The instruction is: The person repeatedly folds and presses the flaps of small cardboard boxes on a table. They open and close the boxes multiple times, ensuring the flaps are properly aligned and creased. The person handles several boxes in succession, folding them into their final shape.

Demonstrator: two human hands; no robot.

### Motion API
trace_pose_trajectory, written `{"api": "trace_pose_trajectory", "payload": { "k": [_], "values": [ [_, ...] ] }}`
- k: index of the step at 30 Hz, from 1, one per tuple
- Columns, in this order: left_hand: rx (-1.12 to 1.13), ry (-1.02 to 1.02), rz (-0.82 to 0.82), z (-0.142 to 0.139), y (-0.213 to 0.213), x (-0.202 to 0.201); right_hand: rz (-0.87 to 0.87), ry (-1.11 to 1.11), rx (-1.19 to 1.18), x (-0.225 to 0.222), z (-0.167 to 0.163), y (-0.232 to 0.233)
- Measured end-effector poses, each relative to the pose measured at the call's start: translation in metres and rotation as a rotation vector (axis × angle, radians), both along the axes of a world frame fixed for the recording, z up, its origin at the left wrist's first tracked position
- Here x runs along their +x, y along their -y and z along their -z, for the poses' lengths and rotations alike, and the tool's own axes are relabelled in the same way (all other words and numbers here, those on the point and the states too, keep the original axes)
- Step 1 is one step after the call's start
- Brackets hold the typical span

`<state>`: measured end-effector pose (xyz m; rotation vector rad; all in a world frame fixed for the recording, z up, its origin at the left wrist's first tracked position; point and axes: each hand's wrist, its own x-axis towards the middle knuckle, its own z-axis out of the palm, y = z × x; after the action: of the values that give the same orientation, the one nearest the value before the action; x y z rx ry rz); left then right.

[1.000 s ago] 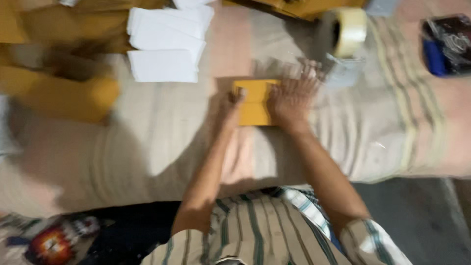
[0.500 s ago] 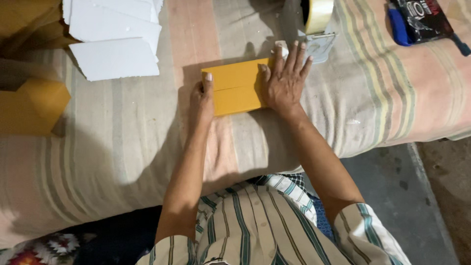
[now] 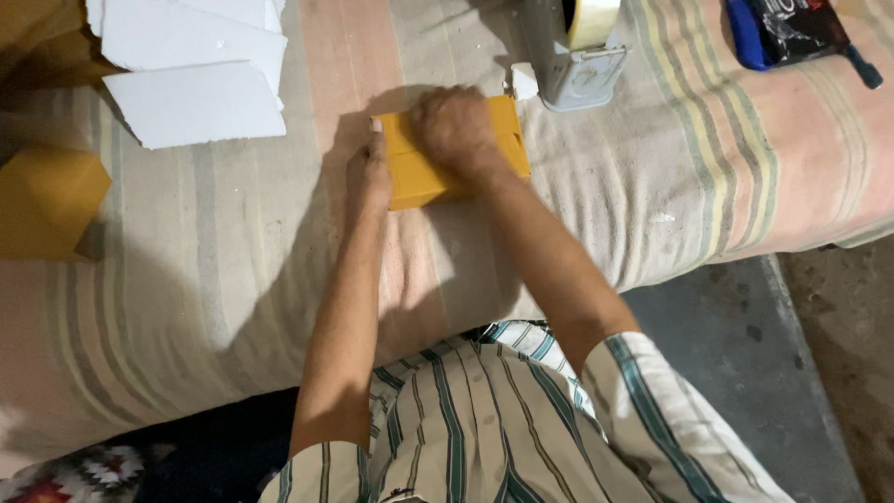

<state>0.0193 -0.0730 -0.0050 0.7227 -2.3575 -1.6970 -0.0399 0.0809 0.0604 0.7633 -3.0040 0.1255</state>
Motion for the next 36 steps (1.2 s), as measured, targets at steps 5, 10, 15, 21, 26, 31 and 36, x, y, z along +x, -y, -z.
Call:
{"api": "trace_pose_trajectory", "payload": {
  "k": [5, 10, 15, 21, 26, 31, 36],
  "values": [
    [-0.025, -0.028, -0.016, 0.005, 0.001, -0.004, 0.202, -0.051, -0.17, -0.025, 0.02, -0.055],
    [-0.008, -0.094, -0.04, 0.011, 0.002, -0.008, 0.317, -0.191, -0.372, 0.039, 0.024, -0.076],
    [-0.011, -0.126, 0.025, -0.009, -0.006, 0.009, 0.146, -0.418, -0.051, 0.099, -0.004, -0.056],
    [-0.745, -0.311, 0.155, -0.068, -0.034, 0.077, 0.125, 0.007, -0.011, 0.106, -0.037, -0.048],
    [-1.054, -0.219, 0.519, -0.088, -0.041, 0.093, 0.052, -0.017, -0.025, 0.087, -0.028, -0.063],
    [-0.899, -0.198, 0.523, -0.078, -0.033, 0.089, -0.138, -0.042, -0.148, 0.075, -0.01, -0.094],
    [-1.082, -0.091, 0.537, -0.069, -0.041, 0.074, -0.121, 0.002, -0.146, 0.073, -0.006, -0.097]
  ]
}}
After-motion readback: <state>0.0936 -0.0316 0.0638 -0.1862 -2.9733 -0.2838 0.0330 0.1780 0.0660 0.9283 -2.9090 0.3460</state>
